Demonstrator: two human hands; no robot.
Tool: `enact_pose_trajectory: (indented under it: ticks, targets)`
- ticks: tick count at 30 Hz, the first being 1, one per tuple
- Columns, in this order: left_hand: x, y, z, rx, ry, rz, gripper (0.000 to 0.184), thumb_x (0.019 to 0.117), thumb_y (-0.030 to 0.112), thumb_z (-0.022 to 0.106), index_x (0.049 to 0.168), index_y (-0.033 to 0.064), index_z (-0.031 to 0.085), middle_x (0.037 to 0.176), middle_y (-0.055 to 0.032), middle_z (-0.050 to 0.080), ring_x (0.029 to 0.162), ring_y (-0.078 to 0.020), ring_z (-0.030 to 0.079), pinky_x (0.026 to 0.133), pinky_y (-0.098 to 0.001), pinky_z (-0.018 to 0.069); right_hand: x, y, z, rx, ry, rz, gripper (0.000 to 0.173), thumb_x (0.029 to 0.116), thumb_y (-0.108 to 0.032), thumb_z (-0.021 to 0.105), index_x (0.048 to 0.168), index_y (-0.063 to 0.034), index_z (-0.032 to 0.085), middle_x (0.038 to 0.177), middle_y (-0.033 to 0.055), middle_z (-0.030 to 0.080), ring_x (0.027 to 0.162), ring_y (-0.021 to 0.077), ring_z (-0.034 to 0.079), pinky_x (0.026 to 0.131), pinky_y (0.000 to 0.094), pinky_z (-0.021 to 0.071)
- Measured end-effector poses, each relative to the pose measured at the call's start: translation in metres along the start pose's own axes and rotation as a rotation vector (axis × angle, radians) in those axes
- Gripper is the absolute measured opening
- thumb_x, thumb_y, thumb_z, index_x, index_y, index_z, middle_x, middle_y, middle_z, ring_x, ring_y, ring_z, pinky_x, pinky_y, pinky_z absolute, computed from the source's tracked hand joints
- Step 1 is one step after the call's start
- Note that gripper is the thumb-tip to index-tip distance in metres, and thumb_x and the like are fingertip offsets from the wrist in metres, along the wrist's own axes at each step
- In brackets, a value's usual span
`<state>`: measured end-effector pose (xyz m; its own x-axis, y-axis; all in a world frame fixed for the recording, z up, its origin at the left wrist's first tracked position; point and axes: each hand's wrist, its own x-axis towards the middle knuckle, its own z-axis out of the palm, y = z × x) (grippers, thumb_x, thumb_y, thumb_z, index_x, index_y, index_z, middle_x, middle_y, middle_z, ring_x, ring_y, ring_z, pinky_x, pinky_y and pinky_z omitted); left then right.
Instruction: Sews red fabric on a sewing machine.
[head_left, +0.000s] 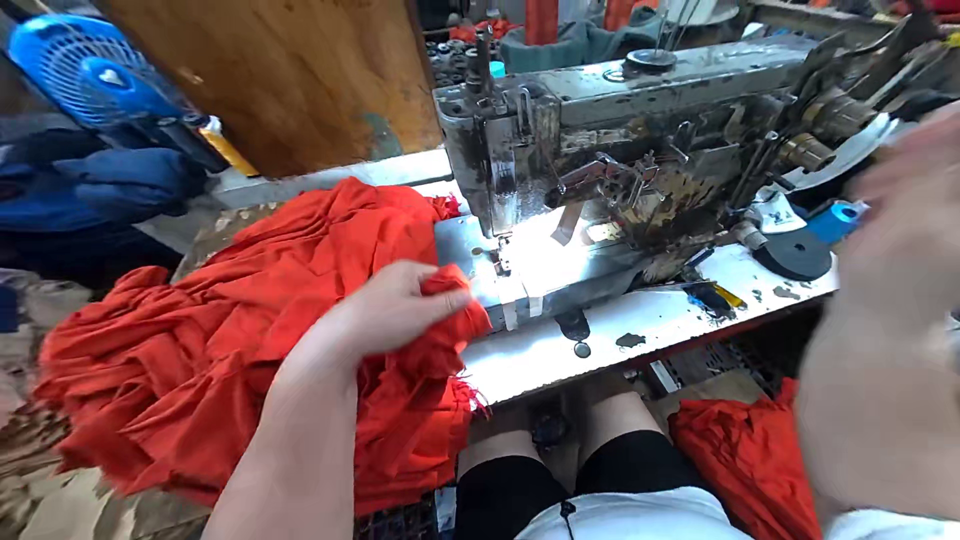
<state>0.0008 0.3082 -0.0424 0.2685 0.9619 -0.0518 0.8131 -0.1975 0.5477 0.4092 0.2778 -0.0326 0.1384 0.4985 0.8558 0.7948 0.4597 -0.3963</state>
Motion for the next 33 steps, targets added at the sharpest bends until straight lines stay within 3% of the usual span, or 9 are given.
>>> enact_pose_trajectory:
  ticks: [5,9,14,16,19,22,25,31,33]
  targets:
    - [-0.032,-0.004,0.017,-0.062,0.012,-0.05,0.017,0.1004,0.029,0.067,0.095,0.0146,0.074,0.076,0.0006,0.072,0.067,-0.0087,0.067,0.063,-0.0337,0.0567,-0.067,-0.09,0.131,0.039,-0.657,-0.245,0.027,0.0981,-0.024,0.066,0.121,-0.0122,0.075,0.093,0.0112,0.069,0.075,0.0275,0.068,0.059,0.046,0.0561]
    - [-0.04,-0.011,0.033,-0.157,0.03,-0.041,0.012,0.0995,0.022,0.069,0.099,0.0124,0.075,0.082,0.0006,0.073,0.074,-0.0075,0.068,0.071,-0.0333,0.0574,-0.069,-0.118,0.19,-0.015,-1.088,-0.267,0.028,0.1083,-0.024,0.049,0.119,-0.0072,0.068,0.111,0.0124,0.067,0.099,0.0304,0.069,0.077,0.05,0.0576]
    - [-0.067,-0.01,0.087,0.034,0.152,0.168,0.019,0.094,0.027,0.073,0.11,0.0182,0.078,0.103,-0.0026,0.076,0.099,-0.0181,0.071,0.088,-0.0499,0.0576,-0.067,-0.119,0.181,0.181,-0.873,-0.258,0.028,0.1068,-0.021,0.052,0.111,-0.0059,0.075,0.109,0.0118,0.074,0.101,0.028,0.073,0.086,0.0524,0.0585]
    - [-0.086,0.0,0.138,0.144,0.054,0.429,0.047,0.088,0.027,0.078,0.132,0.0165,0.068,0.135,-0.014,0.064,0.133,-0.0363,0.056,0.111,-0.068,0.0387,-0.066,-0.126,0.173,0.272,-0.77,-0.225,0.028,0.1063,-0.021,0.053,0.108,-0.0061,0.076,0.102,0.0099,0.075,0.095,0.0229,0.073,0.085,0.0455,0.0589]
    - [-0.115,0.009,0.192,-0.053,-0.089,0.791,0.04,0.0949,0.02,0.072,0.134,0.0128,0.067,0.141,-0.012,0.063,0.139,-0.0293,0.053,0.12,-0.0528,0.0366,-0.074,-0.16,0.16,0.492,-0.72,-0.29,0.024,0.1027,-0.02,0.059,0.104,-0.0039,0.076,0.093,0.0077,0.073,0.087,0.0157,0.069,0.081,0.0335,0.0579]
    - [-0.131,-0.016,0.209,-0.41,-0.144,0.733,0.018,0.1013,0.014,0.063,0.11,0.0058,0.077,0.111,-0.0074,0.075,0.109,-0.0158,0.07,0.101,-0.0332,0.0542,-0.102,-0.203,0.156,0.485,-1.005,-0.424,0.03,0.0945,-0.039,0.071,0.104,-0.0116,0.077,0.094,0.0034,0.069,0.087,0.016,0.067,0.075,0.038,0.0581]
    - [-0.157,-0.038,0.21,-0.56,0.002,0.541,0.016,0.1003,0.012,0.064,0.102,0.003,0.076,0.102,-0.0066,0.075,0.1,-0.0106,0.07,0.094,-0.0287,0.0574,-0.131,-0.222,0.186,0.255,-1.371,-0.507,0.017,0.0978,-0.021,0.068,0.109,-0.0096,0.074,0.116,0.0109,0.063,0.091,0.0263,0.067,0.071,0.0472,0.0577]
    - [-0.211,-0.054,0.2,-0.915,0.736,0.035,0.021,0.0937,0.01,0.071,0.112,0.0184,0.067,0.101,0.0114,0.075,0.092,-0.0042,0.072,0.082,-0.0266,0.0627,-0.12,-0.25,0.137,0.587,-1.224,-0.381,0.017,0.1008,-0.013,0.061,0.113,-0.0056,0.069,0.101,0.0118,0.071,0.095,0.0292,0.07,0.077,0.0511,0.0567]
    - [-0.223,-0.052,0.172,-0.899,0.884,0.125,0.028,0.1007,0.015,0.06,0.126,0.0262,0.055,0.111,0.022,0.068,0.104,0.0066,0.064,0.091,-0.0186,0.0546,-0.108,-0.263,0.108,0.808,-1.225,-0.367,0.022,0.0949,-0.008,0.067,0.116,-0.0058,0.07,0.098,0.0111,0.072,0.093,0.0279,0.071,0.077,0.0496,0.057]
